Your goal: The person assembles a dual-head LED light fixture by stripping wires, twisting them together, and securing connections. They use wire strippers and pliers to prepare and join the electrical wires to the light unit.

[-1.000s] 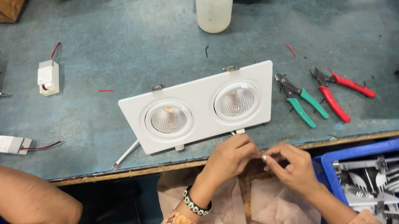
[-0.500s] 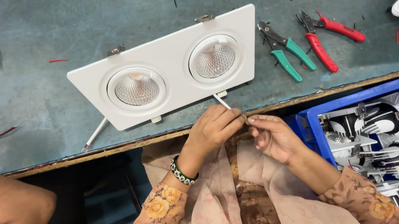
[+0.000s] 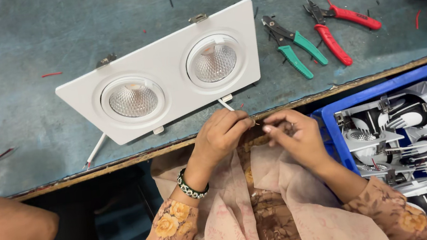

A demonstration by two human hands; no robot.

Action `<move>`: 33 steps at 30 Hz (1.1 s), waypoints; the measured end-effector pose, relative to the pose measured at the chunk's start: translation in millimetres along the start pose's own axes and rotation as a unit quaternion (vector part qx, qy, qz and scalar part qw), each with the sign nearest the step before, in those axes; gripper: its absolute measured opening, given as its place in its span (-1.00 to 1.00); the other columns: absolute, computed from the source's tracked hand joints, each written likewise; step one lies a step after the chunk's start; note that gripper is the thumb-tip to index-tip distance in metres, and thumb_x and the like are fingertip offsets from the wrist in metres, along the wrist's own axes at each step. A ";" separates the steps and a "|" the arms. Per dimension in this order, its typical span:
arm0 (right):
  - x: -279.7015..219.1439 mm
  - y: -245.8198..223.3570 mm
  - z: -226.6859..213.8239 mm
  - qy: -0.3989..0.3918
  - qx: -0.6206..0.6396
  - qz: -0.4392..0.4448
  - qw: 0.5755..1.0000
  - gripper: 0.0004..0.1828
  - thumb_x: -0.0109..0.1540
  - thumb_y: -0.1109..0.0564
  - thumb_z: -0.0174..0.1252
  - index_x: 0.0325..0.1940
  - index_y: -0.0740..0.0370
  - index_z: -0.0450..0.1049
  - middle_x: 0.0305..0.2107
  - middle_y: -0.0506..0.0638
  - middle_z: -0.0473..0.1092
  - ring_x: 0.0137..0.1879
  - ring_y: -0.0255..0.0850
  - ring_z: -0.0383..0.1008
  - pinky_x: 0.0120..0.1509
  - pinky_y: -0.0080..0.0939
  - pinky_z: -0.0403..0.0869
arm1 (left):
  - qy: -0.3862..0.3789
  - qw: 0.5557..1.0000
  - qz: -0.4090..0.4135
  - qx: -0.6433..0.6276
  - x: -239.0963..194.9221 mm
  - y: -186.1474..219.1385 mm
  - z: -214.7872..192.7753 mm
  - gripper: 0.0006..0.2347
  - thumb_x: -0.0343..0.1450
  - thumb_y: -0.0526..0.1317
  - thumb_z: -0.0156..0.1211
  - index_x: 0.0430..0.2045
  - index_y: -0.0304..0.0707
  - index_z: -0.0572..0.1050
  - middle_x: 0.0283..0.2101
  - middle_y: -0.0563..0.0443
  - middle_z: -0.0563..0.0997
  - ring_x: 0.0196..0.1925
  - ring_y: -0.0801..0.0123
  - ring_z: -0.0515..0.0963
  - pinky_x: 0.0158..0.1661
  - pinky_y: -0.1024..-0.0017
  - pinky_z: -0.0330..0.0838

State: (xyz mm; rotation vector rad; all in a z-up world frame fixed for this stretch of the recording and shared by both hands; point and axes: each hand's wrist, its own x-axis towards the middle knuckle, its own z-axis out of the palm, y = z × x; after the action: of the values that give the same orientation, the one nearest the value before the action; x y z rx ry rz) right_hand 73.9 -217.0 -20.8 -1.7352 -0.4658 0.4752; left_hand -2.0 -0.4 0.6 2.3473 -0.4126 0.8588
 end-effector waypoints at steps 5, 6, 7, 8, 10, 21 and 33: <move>2.9 -29.1 12.2 0.041 -0.198 -0.274 0.940 -0.77 0.18 0.22 0.36 -0.10 0.28 0.54 -0.25 0.09 0.53 -0.24 -0.15 0.60 -0.21 -0.24 0.56 | 0.004 1.000 -0.001 -0.018 3.8 0.2 1.5 -0.87 0.31 -0.39 0.31 -0.32 -0.30 0.53 -0.22 -0.01 0.58 -0.22 0.15 0.59 -0.19 0.27 0.49; 3.5 -31.9 13.2 0.048 -0.220 -0.297 0.928 -0.78 0.19 0.21 0.36 -0.12 0.27 0.54 -0.27 0.09 0.53 -0.23 -0.11 0.60 -0.19 -0.22 0.55 | 0.009 1.000 0.002 -0.030 4.2 0.4 1.9 -0.86 0.31 -0.39 0.31 -0.32 -0.30 0.53 -0.22 -0.02 0.58 -0.21 0.13 0.59 -0.18 0.26 0.49; 5.4 -33.9 12.7 0.049 -0.225 -0.298 0.927 -0.81 0.19 0.23 0.36 -0.14 0.27 0.54 -0.28 0.08 0.54 -0.25 -0.11 0.59 -0.20 -0.22 0.54 | 0.007 0.999 0.002 -0.032 5.5 0.8 2.8 -0.87 0.30 -0.39 0.30 -0.33 -0.30 0.53 -0.23 -0.02 0.58 -0.21 0.12 0.60 -0.18 0.26 0.49; 8.2 -34.6 11.1 0.050 -0.230 -0.298 0.925 -0.83 0.20 0.25 0.35 -0.15 0.26 0.54 -0.29 0.07 0.54 -0.26 -0.11 0.59 -0.21 -0.22 0.54 | 0.005 0.999 0.003 -0.034 6.2 0.9 3.3 -0.87 0.29 -0.40 0.30 -0.34 -0.30 0.52 -0.24 -0.03 0.58 -0.22 0.11 0.60 -0.19 0.25 0.49; 10.3 -31.9 9.8 0.048 -0.234 -0.311 0.920 -0.86 0.20 0.26 0.33 -0.18 0.26 0.54 -0.31 0.07 0.54 -0.27 -0.11 0.59 -0.20 -0.21 0.53 | 0.006 0.999 -0.001 -0.039 5.7 0.3 3.5 -0.87 0.29 -0.41 0.30 -0.35 -0.31 0.52 -0.25 -0.03 0.58 -0.23 0.11 0.60 -0.21 0.25 0.49; 19.3 39.7 17.6 -0.099 0.350 0.222 0.905 -0.91 0.28 0.23 0.19 -0.24 0.34 0.49 -0.49 0.07 0.52 -0.47 -0.12 0.56 -0.33 -0.11 0.55 | -0.011 0.999 0.038 0.013 11.4 5.2 3.0 -0.80 0.18 -0.44 0.24 -0.35 -0.32 0.57 -0.27 0.01 0.59 -0.31 0.19 0.55 -0.28 0.28 0.43; -4.8 46.5 26.6 -0.158 0.608 0.292 0.722 -0.84 0.36 0.09 0.05 -0.27 0.17 0.42 -0.51 -0.04 0.40 -0.43 -0.17 0.49 -0.25 -0.14 0.55 | -0.022 0.994 -0.041 -0.100 -7.7 -21.5 29.5 -0.85 0.24 -0.43 0.34 -0.37 -0.31 0.58 -0.26 0.00 0.64 -0.24 0.23 0.65 -0.22 0.39 0.52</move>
State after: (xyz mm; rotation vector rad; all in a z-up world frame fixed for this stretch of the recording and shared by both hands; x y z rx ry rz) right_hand 57.9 -207.5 -71.2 -0.4349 0.2212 1.2093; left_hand 16.4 -1.7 -31.9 2.1864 -0.3972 0.6945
